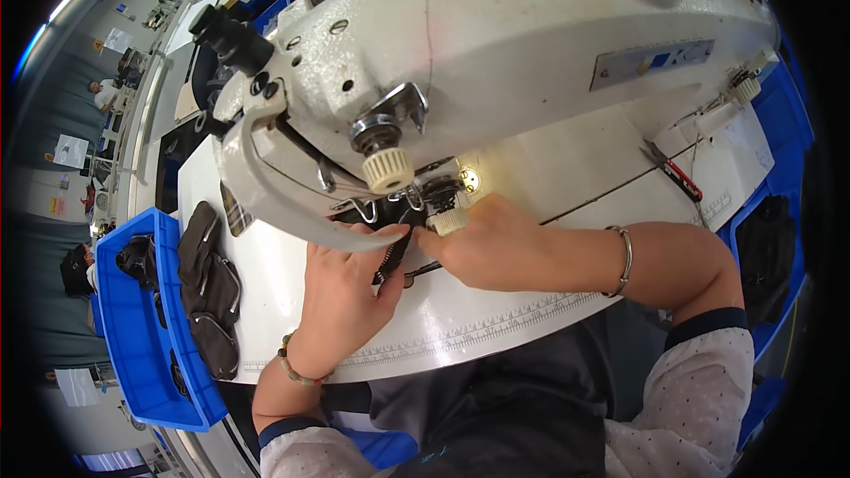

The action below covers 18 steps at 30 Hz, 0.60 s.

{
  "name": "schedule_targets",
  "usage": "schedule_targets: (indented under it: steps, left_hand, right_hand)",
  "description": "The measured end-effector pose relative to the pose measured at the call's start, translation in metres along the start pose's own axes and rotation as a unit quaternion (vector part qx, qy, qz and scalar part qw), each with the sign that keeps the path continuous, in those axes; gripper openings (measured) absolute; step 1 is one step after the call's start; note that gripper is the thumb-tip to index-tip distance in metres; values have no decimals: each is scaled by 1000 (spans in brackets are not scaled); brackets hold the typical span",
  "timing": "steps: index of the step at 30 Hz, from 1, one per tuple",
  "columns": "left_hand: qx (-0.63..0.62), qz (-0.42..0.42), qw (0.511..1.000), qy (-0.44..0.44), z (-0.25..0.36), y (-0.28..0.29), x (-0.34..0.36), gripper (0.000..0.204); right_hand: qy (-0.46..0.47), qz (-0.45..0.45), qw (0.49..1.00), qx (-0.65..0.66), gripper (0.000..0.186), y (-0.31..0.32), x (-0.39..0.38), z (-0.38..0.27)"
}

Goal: Sewing small black fabric or leather pouches using an industrial sewing machine in a workshop environment.

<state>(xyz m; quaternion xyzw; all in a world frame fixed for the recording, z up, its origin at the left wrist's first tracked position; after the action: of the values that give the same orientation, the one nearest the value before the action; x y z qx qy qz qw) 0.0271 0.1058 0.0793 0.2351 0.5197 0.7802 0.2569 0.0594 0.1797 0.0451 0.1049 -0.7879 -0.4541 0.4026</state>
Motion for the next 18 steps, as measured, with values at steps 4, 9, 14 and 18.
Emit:
schedule_targets:
  steps: [4,9,14,18]
  left_hand:
    - [39,100,993,-49,10,15,-6,31]
    - [45,129,988,-68,13,12,-8,27]
    - [23,127,991,-43,6,9,-9,25]
    - [91,112,988,-60,18,-4,-11,19]
  right_hand:
    - [3,-72,995,67,9,-21,-1,-10]
    - [-46,-11,995,-92,16,8,1,-5]
    - [36,-76,992,-99,18,-13,-4,-22]
    - [48,-104,989,-90,36,-17,-7,-32]
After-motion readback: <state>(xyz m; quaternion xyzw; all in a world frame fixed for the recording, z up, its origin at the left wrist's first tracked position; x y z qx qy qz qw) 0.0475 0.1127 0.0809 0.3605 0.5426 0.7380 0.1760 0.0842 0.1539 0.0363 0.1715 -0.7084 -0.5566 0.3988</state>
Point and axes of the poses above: each hand's wrist, its own x-axis towards the middle knuckle, its own y-axis out of the back of the hand, z = x × y, the point moved 10 cm from there along x, towards the middle knuckle, and after that the axes turned 12 degrees about y, right-handed, at the moved point
